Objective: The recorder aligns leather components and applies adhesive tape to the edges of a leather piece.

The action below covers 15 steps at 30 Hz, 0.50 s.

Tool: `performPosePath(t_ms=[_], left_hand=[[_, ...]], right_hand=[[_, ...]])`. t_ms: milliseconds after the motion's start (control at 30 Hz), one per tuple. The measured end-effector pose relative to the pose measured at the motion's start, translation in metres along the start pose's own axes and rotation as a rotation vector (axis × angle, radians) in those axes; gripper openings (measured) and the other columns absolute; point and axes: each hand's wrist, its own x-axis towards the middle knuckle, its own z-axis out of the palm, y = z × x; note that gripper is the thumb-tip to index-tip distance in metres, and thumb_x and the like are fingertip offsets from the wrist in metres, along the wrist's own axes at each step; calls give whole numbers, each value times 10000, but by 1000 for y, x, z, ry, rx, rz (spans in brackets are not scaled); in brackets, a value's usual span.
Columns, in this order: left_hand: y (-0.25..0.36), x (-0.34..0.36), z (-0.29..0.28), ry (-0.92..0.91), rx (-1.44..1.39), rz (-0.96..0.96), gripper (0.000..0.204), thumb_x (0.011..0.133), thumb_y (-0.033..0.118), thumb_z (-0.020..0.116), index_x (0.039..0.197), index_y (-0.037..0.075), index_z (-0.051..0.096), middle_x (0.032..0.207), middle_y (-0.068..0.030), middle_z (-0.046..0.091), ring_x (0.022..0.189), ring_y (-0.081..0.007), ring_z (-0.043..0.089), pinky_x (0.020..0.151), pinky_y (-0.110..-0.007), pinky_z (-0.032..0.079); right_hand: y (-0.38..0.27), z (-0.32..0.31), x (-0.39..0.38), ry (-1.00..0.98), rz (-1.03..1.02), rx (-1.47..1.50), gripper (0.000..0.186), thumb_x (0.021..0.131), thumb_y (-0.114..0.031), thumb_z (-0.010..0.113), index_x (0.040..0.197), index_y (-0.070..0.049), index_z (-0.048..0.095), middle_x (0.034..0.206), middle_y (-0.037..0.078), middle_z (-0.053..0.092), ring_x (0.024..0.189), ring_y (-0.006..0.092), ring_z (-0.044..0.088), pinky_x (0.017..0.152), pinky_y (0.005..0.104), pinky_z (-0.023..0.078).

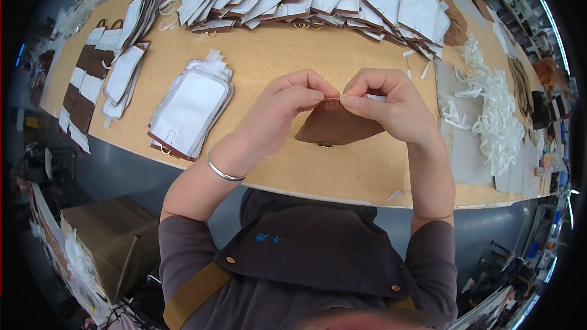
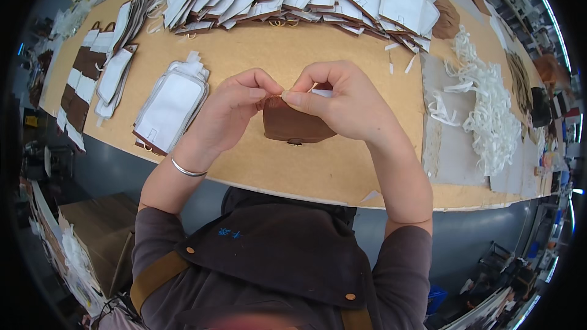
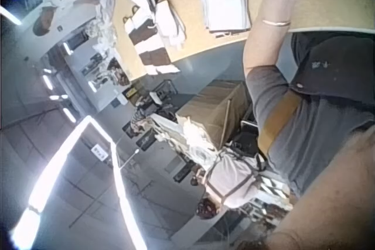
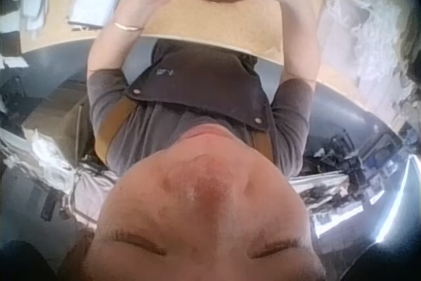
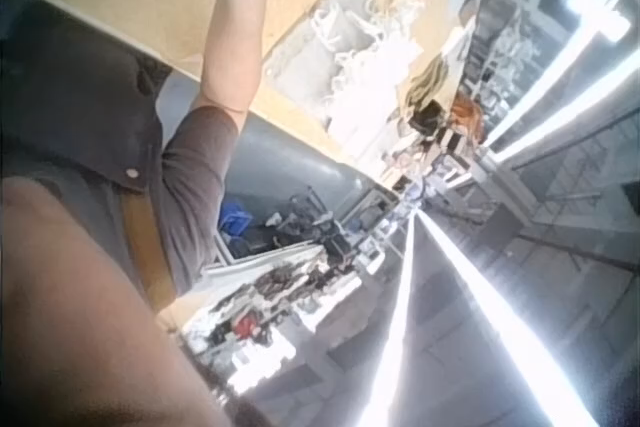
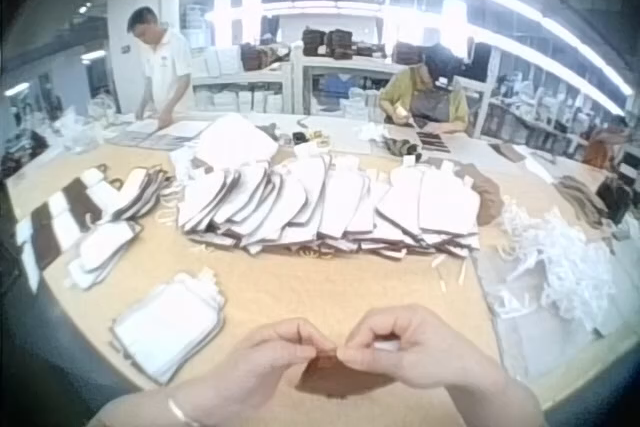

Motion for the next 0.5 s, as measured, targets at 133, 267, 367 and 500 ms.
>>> performPosePath(t_ms=[133, 267, 367, 500], left_hand=[[-4, 0, -3, -37, 79, 42, 67, 776, 42, 568, 836, 34, 596, 798, -14, 597, 761, -75, 523, 718, -222, 409], [-7, 1, -4, -60, 45, 38, 43, 785, 67, 588, 818, 39, 589, 798, -11, 601, 752, -64, 522, 706, -221, 411], [-6, 4, -6, -106, 56, 47, 29, 801, 86, 567, 809, 59, 571, 787, -5, 593, 773, -66, 512, 728, -213, 369], [-6, 3, -3, -71, 87, 91, 18, 789, 63, 591, 797, 51, 579, 779, -3, 593, 740, -59, 520, 680, -207, 406]], right_hand=[[0, -1, -2, -3, -17, 4, 142, 797, -157, 656, 722, -42, 618, 603, -59, 512, 564, 17, 413, 486, 192, 318], [1, -3, -2, -10, -13, 18, 139, 797, -153, 656, 725, -40, 619, 601, -58, 513, 553, 16, 412, 483, 190, 317], [0, -2, -1, -8, -13, 23, 134, 797, -144, 653, 725, -38, 616, 599, -57, 512, 546, 13, 408, 481, 188, 315], [0, 1, 0, -14, -3, 30, 140, 799, -154, 646, 724, -40, 613, 598, -53, 513, 552, 20, 412, 486, 197, 323]])
